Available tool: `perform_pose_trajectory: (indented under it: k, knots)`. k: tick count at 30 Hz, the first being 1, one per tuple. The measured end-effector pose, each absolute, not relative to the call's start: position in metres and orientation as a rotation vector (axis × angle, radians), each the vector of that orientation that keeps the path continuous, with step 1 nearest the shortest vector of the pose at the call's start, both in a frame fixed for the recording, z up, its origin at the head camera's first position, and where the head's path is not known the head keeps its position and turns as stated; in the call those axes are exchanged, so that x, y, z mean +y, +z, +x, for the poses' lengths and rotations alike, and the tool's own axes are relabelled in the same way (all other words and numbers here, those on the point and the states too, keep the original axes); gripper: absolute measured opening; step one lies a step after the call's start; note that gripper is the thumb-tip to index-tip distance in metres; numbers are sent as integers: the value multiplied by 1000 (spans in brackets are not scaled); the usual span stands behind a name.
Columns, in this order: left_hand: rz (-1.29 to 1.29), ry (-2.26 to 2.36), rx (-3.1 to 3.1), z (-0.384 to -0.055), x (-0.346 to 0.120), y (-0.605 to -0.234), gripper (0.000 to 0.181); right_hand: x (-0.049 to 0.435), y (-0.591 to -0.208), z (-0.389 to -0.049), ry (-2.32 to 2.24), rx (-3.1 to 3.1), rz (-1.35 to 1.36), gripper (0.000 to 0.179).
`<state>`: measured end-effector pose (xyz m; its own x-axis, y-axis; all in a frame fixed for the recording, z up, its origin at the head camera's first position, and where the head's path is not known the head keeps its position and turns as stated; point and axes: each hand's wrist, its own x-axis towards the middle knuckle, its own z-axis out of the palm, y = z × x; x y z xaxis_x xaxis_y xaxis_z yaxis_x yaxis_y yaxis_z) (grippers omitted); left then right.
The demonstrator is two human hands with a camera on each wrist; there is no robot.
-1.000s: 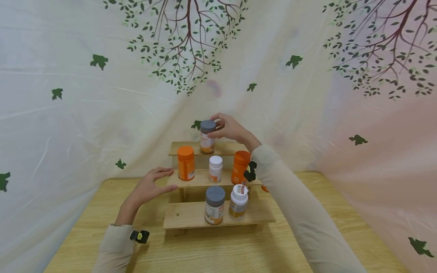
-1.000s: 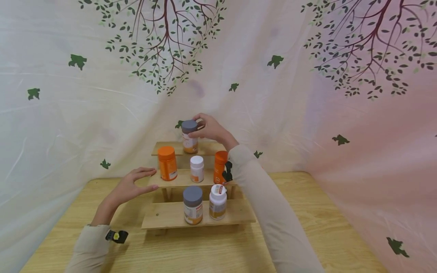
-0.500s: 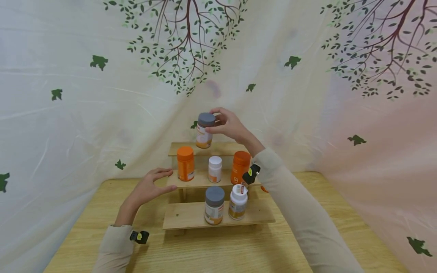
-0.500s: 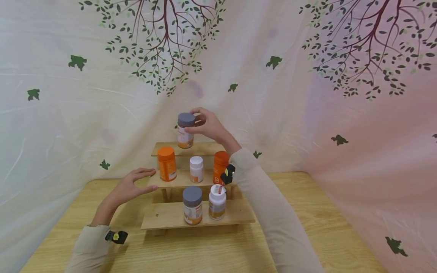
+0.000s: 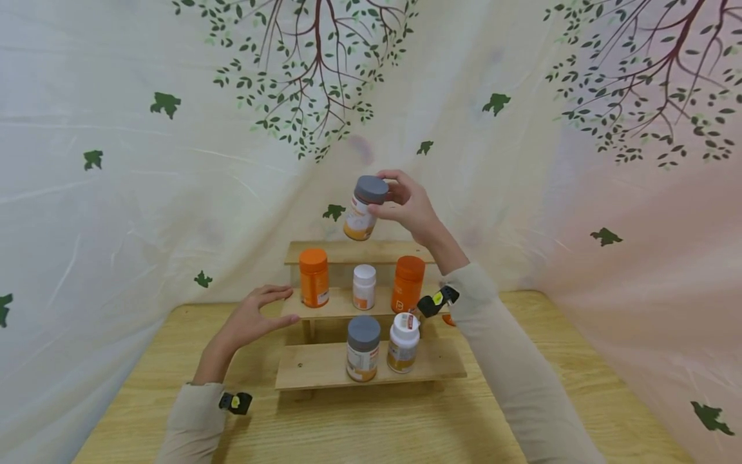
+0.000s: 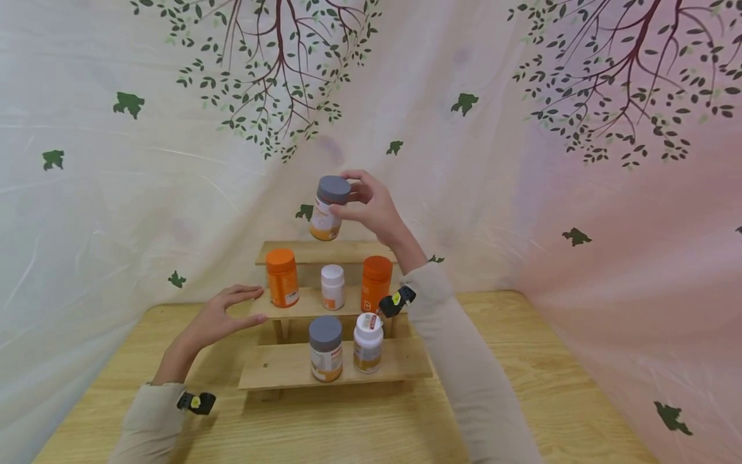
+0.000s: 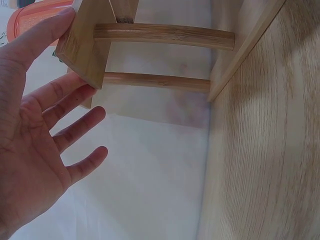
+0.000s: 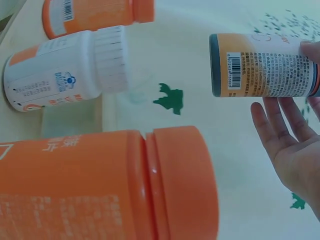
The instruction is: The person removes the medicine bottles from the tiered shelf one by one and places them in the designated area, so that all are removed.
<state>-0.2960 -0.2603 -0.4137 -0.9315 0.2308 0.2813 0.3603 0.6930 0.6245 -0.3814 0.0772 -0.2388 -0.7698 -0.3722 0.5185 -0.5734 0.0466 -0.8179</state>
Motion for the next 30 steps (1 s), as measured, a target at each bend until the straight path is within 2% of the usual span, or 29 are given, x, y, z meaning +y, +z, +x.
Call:
perform_pose_trajectory:
  k: [17, 30]
  knots:
    - [-489, -1080, -2720, -296, -260, -415, 72, 135, -234, -366, 1782, -2033, 860, 51]
    - [-497, -1081, -2704, -297, -261, -415, 72, 185, -253, -365, 1734, -2047, 732, 49]
